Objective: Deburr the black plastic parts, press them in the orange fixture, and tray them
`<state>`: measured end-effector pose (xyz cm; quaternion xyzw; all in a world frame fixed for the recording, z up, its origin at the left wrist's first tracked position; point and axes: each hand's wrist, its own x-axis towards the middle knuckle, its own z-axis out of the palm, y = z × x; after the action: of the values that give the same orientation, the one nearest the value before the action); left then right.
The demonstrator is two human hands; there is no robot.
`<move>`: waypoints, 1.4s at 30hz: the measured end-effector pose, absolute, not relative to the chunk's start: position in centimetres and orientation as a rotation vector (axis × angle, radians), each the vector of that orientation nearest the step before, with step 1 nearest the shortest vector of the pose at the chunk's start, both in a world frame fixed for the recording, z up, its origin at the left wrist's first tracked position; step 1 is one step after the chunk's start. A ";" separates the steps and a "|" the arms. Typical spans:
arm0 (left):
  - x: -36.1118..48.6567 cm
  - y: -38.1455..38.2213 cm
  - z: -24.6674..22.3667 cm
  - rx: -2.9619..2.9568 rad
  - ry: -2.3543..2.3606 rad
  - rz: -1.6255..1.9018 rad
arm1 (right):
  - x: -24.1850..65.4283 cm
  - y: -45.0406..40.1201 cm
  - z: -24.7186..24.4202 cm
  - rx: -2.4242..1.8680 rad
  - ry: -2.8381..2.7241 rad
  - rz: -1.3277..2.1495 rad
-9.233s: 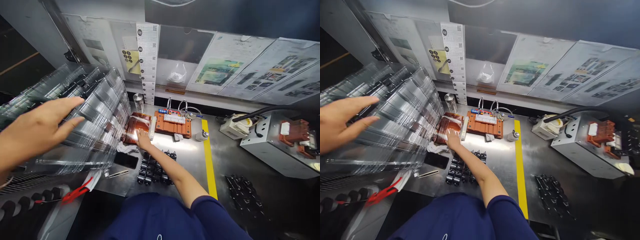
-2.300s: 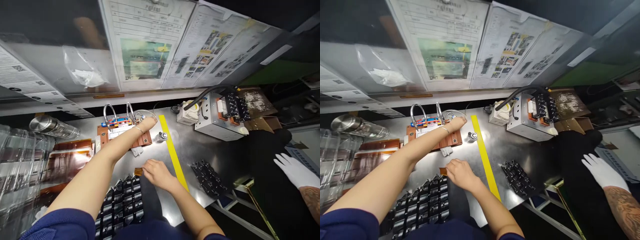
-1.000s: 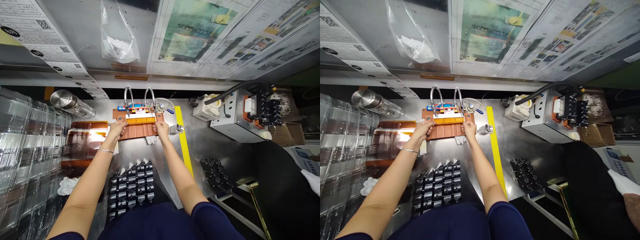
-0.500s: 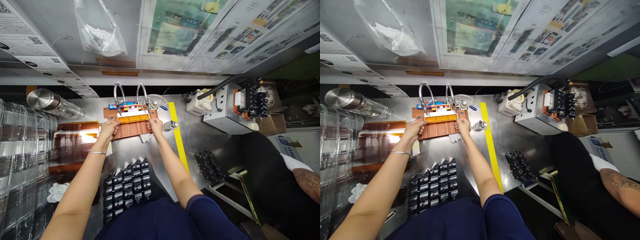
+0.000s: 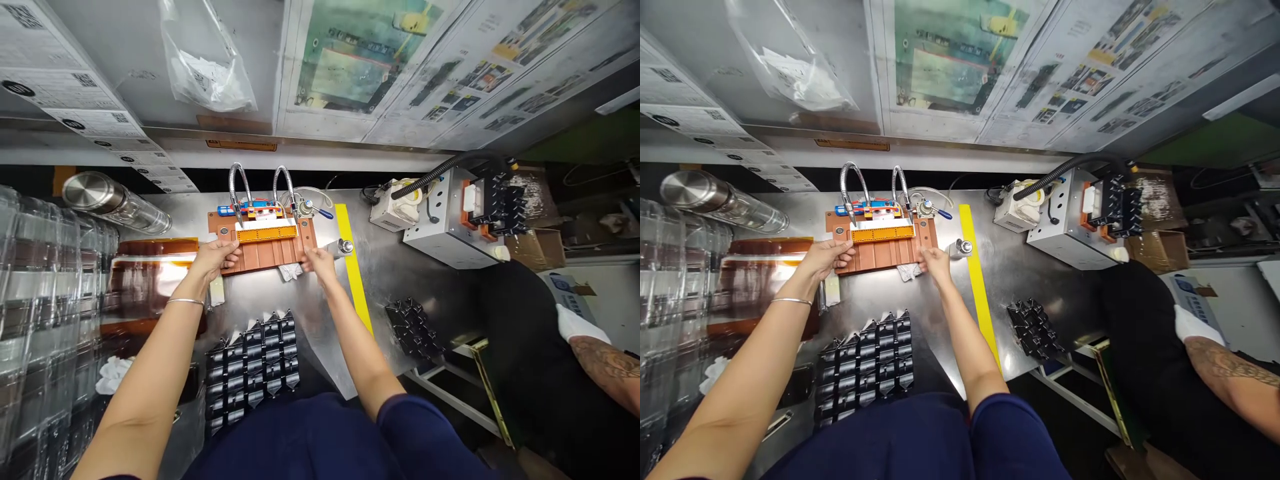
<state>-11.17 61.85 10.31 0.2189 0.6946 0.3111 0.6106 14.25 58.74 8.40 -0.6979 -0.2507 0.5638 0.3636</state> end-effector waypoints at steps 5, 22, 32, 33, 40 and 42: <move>-15.1 55.3 10.9 1.034 1.979 0.857 | 14.1 43.7 7.8 -1.850 -1.112 1.423; -14.7 48.4 10.6 1.344 2.498 0.747 | 14.1 51.9 10.8 -1.444 -2.212 0.551; -7.4 56.8 8.6 2.159 1.632 0.636 | 12.5 58.1 6.8 -1.290 -2.523 0.387; -7.5 57.7 8.2 2.161 1.615 0.621 | 13.4 58.9 7.0 -1.307 -2.495 0.380; -7.4 59.9 6.6 2.029 1.646 0.714 | 19.3 66.8 9.0 -2.087 -2.170 0.212; -7.2 59.7 6.3 2.034 1.676 0.708 | 20.0 68.5 9.2 -2.203 -2.252 0.248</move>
<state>-7.22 59.73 6.35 0.7295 0.6012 0.2540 0.2048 20.05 68.50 9.23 -0.6971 -0.7126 0.0786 -0.0091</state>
